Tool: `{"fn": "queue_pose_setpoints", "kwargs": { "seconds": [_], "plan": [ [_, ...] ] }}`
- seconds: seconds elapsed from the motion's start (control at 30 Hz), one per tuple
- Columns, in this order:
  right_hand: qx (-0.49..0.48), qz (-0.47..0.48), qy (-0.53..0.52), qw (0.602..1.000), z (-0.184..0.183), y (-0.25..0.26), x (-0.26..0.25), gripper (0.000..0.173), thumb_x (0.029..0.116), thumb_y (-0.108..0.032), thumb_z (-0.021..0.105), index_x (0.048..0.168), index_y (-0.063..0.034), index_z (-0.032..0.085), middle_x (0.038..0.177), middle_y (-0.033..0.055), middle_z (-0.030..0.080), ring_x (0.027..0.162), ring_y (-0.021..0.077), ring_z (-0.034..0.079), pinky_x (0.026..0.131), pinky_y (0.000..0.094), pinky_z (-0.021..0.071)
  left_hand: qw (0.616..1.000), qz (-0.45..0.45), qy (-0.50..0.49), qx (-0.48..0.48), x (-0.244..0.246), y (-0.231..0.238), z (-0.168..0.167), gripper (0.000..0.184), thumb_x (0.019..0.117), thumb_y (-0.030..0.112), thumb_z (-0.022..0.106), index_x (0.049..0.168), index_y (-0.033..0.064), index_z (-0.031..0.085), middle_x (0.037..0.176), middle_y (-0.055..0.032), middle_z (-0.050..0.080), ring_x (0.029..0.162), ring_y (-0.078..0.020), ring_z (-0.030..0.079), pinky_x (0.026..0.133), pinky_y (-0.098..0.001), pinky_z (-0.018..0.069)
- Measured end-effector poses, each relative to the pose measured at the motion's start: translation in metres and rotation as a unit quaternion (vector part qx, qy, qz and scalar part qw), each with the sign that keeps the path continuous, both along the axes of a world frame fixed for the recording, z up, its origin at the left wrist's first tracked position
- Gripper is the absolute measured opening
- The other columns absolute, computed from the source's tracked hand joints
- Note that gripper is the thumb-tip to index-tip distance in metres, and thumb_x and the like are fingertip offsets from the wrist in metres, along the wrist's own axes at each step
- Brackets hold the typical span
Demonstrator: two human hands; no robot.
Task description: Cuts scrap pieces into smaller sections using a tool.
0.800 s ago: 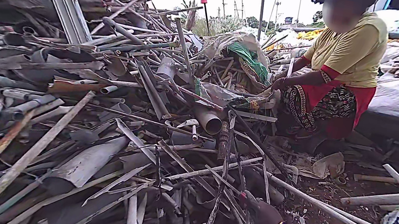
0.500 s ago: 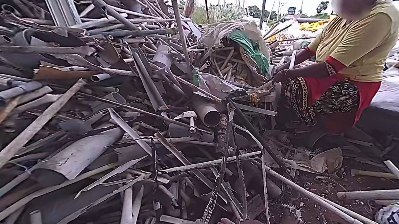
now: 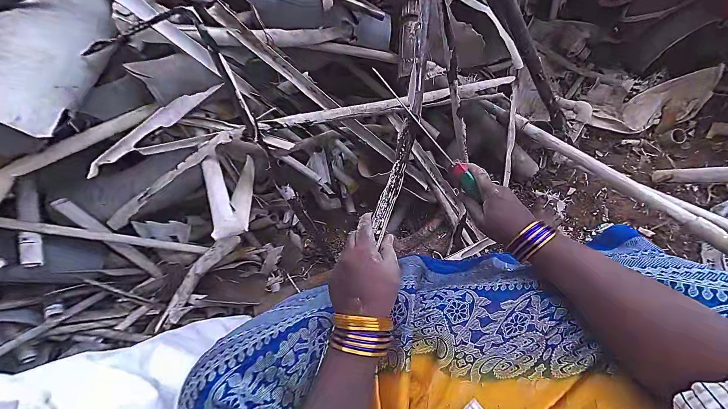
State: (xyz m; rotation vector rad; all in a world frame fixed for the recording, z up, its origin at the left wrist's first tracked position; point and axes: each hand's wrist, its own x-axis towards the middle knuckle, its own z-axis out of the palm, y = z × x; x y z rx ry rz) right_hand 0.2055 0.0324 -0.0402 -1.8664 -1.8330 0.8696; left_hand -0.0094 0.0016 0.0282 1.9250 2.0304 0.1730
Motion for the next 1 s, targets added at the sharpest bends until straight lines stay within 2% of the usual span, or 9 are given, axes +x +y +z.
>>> {"fn": "queue_pose_setpoints", "kwargs": {
  "seconds": [0.13,0.4,0.53,0.63,0.73,0.77,0.87,0.93,1.0],
  "plan": [
    [0.021,0.007,-0.001,1.000,-0.004,0.005,0.008,0.057,0.1060,-0.022,0.054,0.156,-0.0037,0.035,0.112,0.0265,0.069,0.100,0.0435,0.070,0.090,0.0592,0.0532,0.999,-0.007,0.006,0.033,-0.003,0.001,-0.012,0.048,0.1068,0.028,0.054,0.147,0.0021,0.053,0.127,-0.0265,0.066,0.107,-0.0451,0.069,0.087,-0.0625,0.0530],
    [0.020,0.015,0.008,1.000,-0.008,0.011,0.007,0.056,0.1072,-0.026,0.051,0.156,-0.0033,0.034,0.120,0.0234,0.067,0.105,0.0367,0.069,0.095,0.0514,0.0520,0.999,-0.014,0.035,0.035,-0.004,0.007,-0.017,0.053,0.1064,0.032,0.051,0.150,0.0025,0.047,0.135,-0.0245,0.062,0.115,-0.0412,0.066,0.091,-0.0598,0.0514],
    [-0.001,0.021,0.021,1.000,-0.010,0.002,0.000,0.058,0.1074,-0.029,0.051,0.157,-0.0029,0.033,0.123,0.0234,0.066,0.111,0.0375,0.067,0.098,0.0518,0.0504,0.998,-0.011,0.054,-0.007,-0.005,0.007,-0.015,0.056,0.1038,0.030,0.058,0.149,0.0014,0.043,0.126,-0.0297,0.064,0.111,-0.0476,0.065,0.089,-0.0653,0.0501],
    [0.012,0.160,-0.044,0.986,0.002,-0.008,-0.012,0.057,0.1075,-0.034,0.051,0.155,-0.0055,0.039,0.103,0.0252,0.067,0.092,0.0448,0.068,0.080,0.0592,0.0536,0.999,-0.001,0.031,-0.036,-0.003,0.022,-0.014,0.061,0.0959,0.031,0.073,0.141,-0.0017,0.048,0.109,-0.0315,0.067,0.101,-0.0514,0.066,0.083,-0.0687,0.0491],
    [0.047,0.262,-0.112,0.957,0.002,-0.015,-0.022,0.051,0.1088,-0.033,0.046,0.155,-0.0105,0.042,0.094,0.0223,0.065,0.074,0.0423,0.068,0.063,0.0546,0.0540,0.998,-0.005,-0.002,-0.070,-0.009,0.026,-0.013,0.049,0.0979,0.031,0.070,0.130,-0.0031,0.057,0.102,-0.0281,0.068,0.099,-0.0461,0.066,0.085,-0.0670,0.0472],
    [0.073,0.237,-0.123,0.961,0.000,-0.008,-0.015,0.049,0.1078,-0.028,0.047,0.153,-0.0077,0.044,0.090,0.0241,0.065,0.073,0.0446,0.067,0.061,0.0560,0.0530,0.997,-0.007,-0.024,-0.070,-0.011,0.028,-0.014,0.042,0.1008,0.030,0.066,0.126,-0.0028,0.059,0.099,-0.0258,0.068,0.095,-0.0422,0.066,0.083,-0.0641,0.0477],
    [0.010,0.052,-0.125,0.991,0.006,0.022,0.013,0.051,0.1078,-0.027,0.051,0.152,-0.0049,0.039,0.109,0.0279,0.066,0.100,0.0490,0.067,0.086,0.0624,0.0519,0.986,0.009,-0.123,-0.109,-0.020,0.032,-0.021,0.019,0.1040,0.023,0.060,0.112,0.0057,0.061,0.081,-0.0073,0.055,0.072,-0.0184,0.053,0.068,-0.0422,0.0433],
    [-0.001,0.025,-0.099,0.995,0.015,0.027,0.013,0.052,0.1072,-0.029,0.053,0.151,-0.0035,0.040,0.110,0.0274,0.067,0.102,0.0479,0.067,0.088,0.0625,0.0515,0.972,0.025,-0.195,-0.132,-0.025,0.034,-0.020,0.012,0.1041,0.018,0.060,0.109,0.0074,0.060,0.075,-0.0013,0.050,0.063,-0.0101,0.047,0.062,-0.0318,0.0402],
    [-0.025,0.071,-0.062,0.995,0.020,0.012,-0.008,0.053,0.1074,-0.030,0.053,0.152,-0.0038,0.040,0.108,0.0261,0.067,0.099,0.0463,0.068,0.086,0.0611,0.0527,0.948,0.031,-0.282,-0.142,-0.030,0.033,-0.022,0.004,0.1039,0.013,0.058,0.105,0.0097,0.057,0.065,0.0061,0.043,0.049,-0.0008,0.039,0.048,-0.0175,0.0349]
  ]
}}
